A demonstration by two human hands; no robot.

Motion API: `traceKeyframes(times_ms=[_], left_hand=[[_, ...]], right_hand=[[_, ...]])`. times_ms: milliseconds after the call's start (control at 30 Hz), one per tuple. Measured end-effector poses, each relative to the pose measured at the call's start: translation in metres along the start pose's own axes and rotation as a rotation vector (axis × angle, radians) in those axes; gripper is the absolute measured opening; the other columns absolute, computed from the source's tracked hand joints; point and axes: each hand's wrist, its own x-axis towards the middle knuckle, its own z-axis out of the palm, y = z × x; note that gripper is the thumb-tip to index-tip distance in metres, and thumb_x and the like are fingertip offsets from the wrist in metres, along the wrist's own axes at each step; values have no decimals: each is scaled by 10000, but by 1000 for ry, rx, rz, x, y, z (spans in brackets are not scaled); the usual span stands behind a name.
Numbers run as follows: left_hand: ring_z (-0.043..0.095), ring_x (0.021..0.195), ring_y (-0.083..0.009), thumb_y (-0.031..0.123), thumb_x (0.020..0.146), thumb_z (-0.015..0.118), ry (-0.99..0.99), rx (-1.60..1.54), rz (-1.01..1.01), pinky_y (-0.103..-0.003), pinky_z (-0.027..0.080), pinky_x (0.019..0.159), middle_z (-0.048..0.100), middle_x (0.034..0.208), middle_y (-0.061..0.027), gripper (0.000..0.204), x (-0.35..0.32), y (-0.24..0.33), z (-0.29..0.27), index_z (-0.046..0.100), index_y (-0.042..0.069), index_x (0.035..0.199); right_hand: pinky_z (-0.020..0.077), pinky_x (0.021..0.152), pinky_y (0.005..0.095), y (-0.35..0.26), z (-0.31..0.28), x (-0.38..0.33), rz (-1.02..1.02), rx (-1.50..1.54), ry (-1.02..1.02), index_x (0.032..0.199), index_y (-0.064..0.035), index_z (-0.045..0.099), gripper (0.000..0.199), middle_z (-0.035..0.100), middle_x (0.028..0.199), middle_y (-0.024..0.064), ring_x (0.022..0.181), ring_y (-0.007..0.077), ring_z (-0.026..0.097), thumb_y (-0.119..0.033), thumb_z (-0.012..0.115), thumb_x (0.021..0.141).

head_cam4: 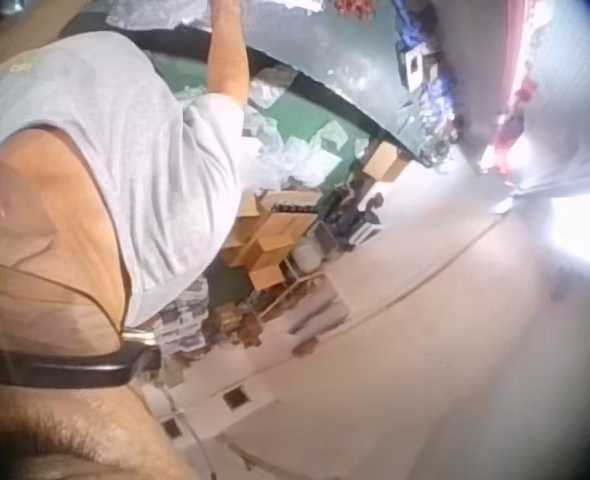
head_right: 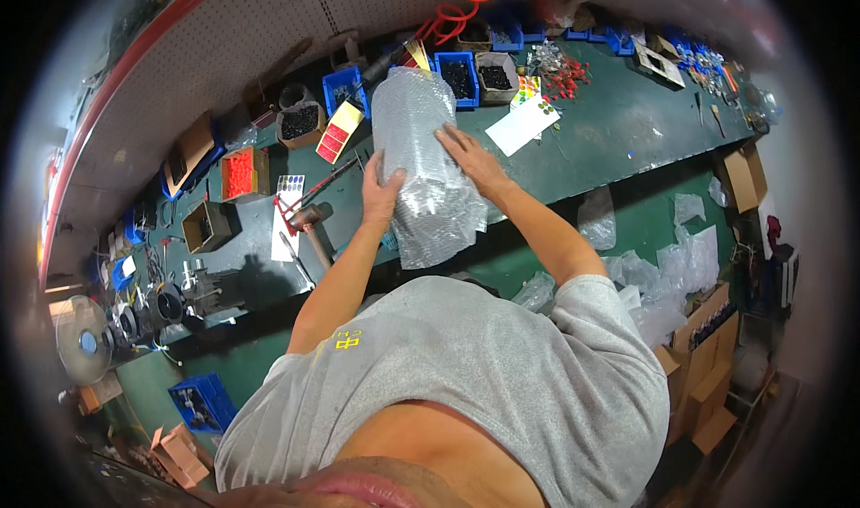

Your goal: The person unpacks a silver metal casing, applies stickers, and uses a power drill to fasten components. They then attach a motor and connect wiring to complete the assembly.

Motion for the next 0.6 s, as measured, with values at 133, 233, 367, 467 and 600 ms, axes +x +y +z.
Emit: traceKeyframes(times_ms=[133, 233, 367, 467, 600], left_hand=[[435, 1380, -320, 274, 835, 827, -11, 216, 123, -406, 361, 1146, 435, 1489, -233, 951, -13, -38, 27, 269, 11, 1559], [382, 1434, -376, 353, 914, 748, -48, 74, -159, -463, 339, 1162, 370, 1535, -308, 887, -17, -44, 50, 255, 37, 1580], [317, 1482, -306, 672, 975, 453, 15, -48, -545, -480, 254, 1198, 297, 1642, -127, 879, -4, -33, 73, 233, 111, 1615], [384, 1442, -305, 709, 989, 352, -29, -186, -656, -482, 308, 1175, 360, 1609, -115, 861, 19, -63, 62, 288, 101, 1595], [537, 1309, -321, 657, 1028, 265, -187, -543, -776, -465, 443, 1088, 512, 1480, -165, 798, 32, -90, 73, 374, 59, 1546]], right_hand=[[493, 1066, 438, 59, 32, -25, 82, 73, 53, 1570, -272, 349, 797, 425, 1568, 143, 1322, 371, 522, 57, 580, 881], [488, 1048, 378, 101, 61, -44, 437, 703, 13, 1518, -134, 454, 577, 530, 1482, 149, 1298, 290, 552, -41, 582, 963], [468, 1055, 389, 131, 78, -51, 841, 1134, 84, 1457, -10, 510, 492, 561, 1438, 167, 1280, 266, 563, -264, 532, 1035], [466, 1054, 418, 83, 59, -16, 1065, 1349, 42, 1469, -9, 502, 659, 556, 1438, 189, 1255, 309, 586, -510, 442, 1044], [470, 1046, 423, 87, 64, -11, 1108, 1448, -27, 1492, -8, 474, 744, 552, 1443, 189, 1267, 332, 581, -589, 402, 1033]])
